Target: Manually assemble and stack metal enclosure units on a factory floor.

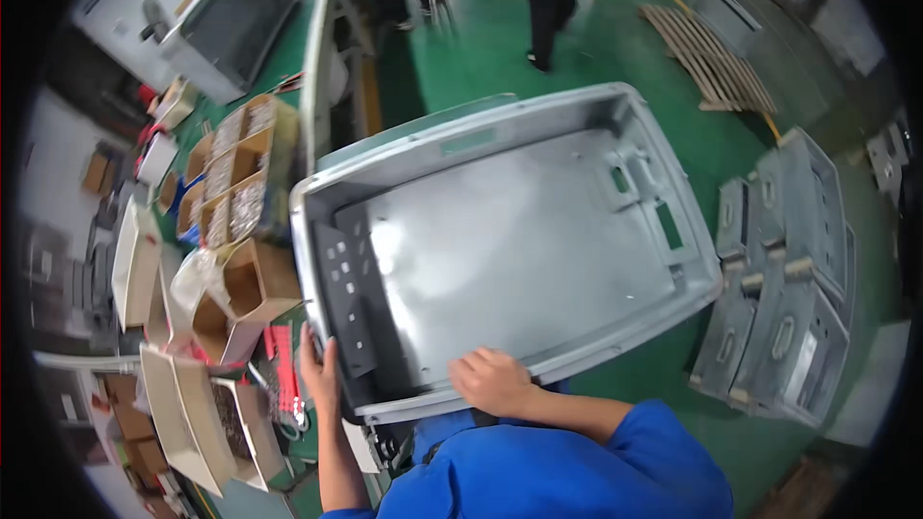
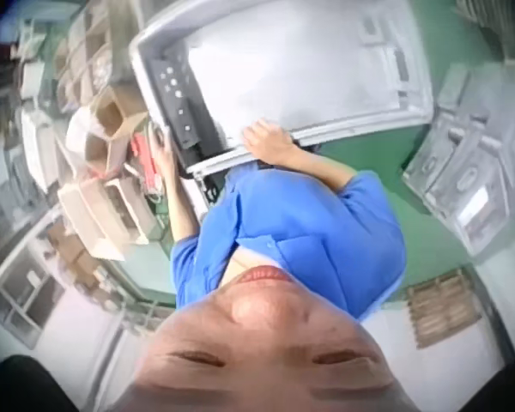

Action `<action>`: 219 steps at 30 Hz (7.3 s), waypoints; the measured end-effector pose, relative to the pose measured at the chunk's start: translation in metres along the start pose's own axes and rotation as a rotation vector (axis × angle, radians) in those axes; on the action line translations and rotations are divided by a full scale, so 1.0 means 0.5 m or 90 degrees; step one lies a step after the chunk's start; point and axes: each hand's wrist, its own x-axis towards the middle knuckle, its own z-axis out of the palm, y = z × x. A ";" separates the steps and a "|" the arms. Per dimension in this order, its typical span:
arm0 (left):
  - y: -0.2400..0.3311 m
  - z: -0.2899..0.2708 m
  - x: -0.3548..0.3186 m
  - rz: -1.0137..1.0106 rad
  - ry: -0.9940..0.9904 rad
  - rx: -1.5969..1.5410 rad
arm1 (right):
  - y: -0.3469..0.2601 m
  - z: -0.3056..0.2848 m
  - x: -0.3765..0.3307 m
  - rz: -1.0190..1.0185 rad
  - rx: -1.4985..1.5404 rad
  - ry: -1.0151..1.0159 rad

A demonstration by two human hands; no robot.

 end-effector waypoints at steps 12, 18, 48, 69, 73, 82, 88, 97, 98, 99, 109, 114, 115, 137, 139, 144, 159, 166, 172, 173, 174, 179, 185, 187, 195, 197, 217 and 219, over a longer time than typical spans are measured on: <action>0.012 0.015 0.008 -0.006 -0.017 0.002 | 0.016 0.001 -0.003 -0.025 0.034 -0.009; 0.007 0.005 0.009 0.064 0.016 0.110 | 0.011 0.003 0.006 -0.040 0.064 0.038; 0.019 0.006 -0.002 -0.067 0.035 0.060 | 0.029 -0.008 0.004 -0.065 0.185 0.031; 0.018 0.012 0.004 -0.052 0.004 0.032 | 0.036 -0.008 -0.018 -0.044 0.189 -0.011; 0.004 0.002 -0.001 -0.069 0.016 0.052 | 0.032 0.003 -0.022 -0.042 0.206 -0.003; 0.034 0.023 -0.004 -0.085 0.022 -0.011 | 0.039 -0.012 -0.008 -0.061 0.190 -0.010; 0.030 0.016 -0.002 -0.090 0.043 0.041 | 0.043 -0.012 0.002 -0.078 0.205 0.008; 0.022 0.012 -0.009 -0.098 0.048 0.028 | 0.041 -0.015 0.001 -0.084 0.202 -0.008; 0.016 0.006 -0.004 -0.093 0.043 0.063 | 0.040 -0.016 0.002 -0.086 0.204 -0.006; 0.014 0.002 0.003 -0.096 0.029 0.085 | 0.041 -0.014 0.008 -0.087 0.206 -0.005; 0.008 0.002 0.001 -0.101 0.035 0.019 | 0.015 -0.015 0.011 -0.047 0.156 -0.069; -0.013 0.000 0.004 -0.069 0.035 -0.026 | 0.001 -0.010 0.012 -0.009 0.108 -0.061; -0.017 -0.002 0.001 -0.062 0.037 -0.028 | -0.003 -0.010 0.013 -0.003 0.105 -0.063; -0.006 -0.015 0.009 -0.090 -0.006 -0.190 | -0.054 -0.002 0.017 0.263 -0.007 -0.279; -0.016 -0.014 0.004 -0.093 -0.010 -0.202 | -0.060 0.001 0.008 0.255 0.002 -0.240; -0.020 -0.007 0.009 -0.078 -0.019 -0.212 | -0.046 0.011 0.005 0.252 -0.022 -0.253; 0.019 -0.022 0.005 -0.165 -0.024 -0.310 | 0.031 -0.058 0.025 0.384 0.062 -0.265; -0.006 -0.013 0.013 -0.182 -0.026 -0.261 | 0.138 -0.123 -0.046 0.493 -0.116 -0.286; -0.006 -0.011 0.014 -0.144 -0.020 -0.271 | 0.125 -0.121 -0.038 0.518 -0.121 -0.297; -0.010 -0.013 0.015 -0.141 -0.017 -0.263 | 0.125 -0.122 -0.036 0.516 -0.120 -0.313; -0.014 -0.012 0.018 -0.138 -0.022 -0.277 | 0.124 -0.122 -0.035 0.520 -0.121 -0.313; -0.013 -0.012 0.019 -0.146 -0.032 -0.266 | 0.112 -0.129 -0.026 0.536 -0.119 -0.316; -0.008 -0.013 0.016 -0.150 -0.027 -0.272 | 0.114 -0.120 -0.034 0.499 -0.135 -0.250; -0.009 -0.014 0.016 -0.156 -0.026 -0.262 | 0.116 -0.119 -0.036 0.495 -0.132 -0.244; -0.005 -0.012 0.017 -0.146 -0.034 -0.290 | 0.109 -0.126 -0.025 0.511 -0.118 -0.267; -0.010 -0.011 0.018 -0.148 -0.034 -0.293 | 0.108 -0.126 -0.025 0.516 -0.119 -0.266; -0.019 -0.013 0.021 -0.139 -0.037 -0.267 | 0.124 -0.111 -0.047 0.450 -0.123 -0.155; -0.022 -0.014 0.022 -0.142 -0.037 -0.261 | 0.121 -0.114 -0.042 0.464 -0.111 -0.168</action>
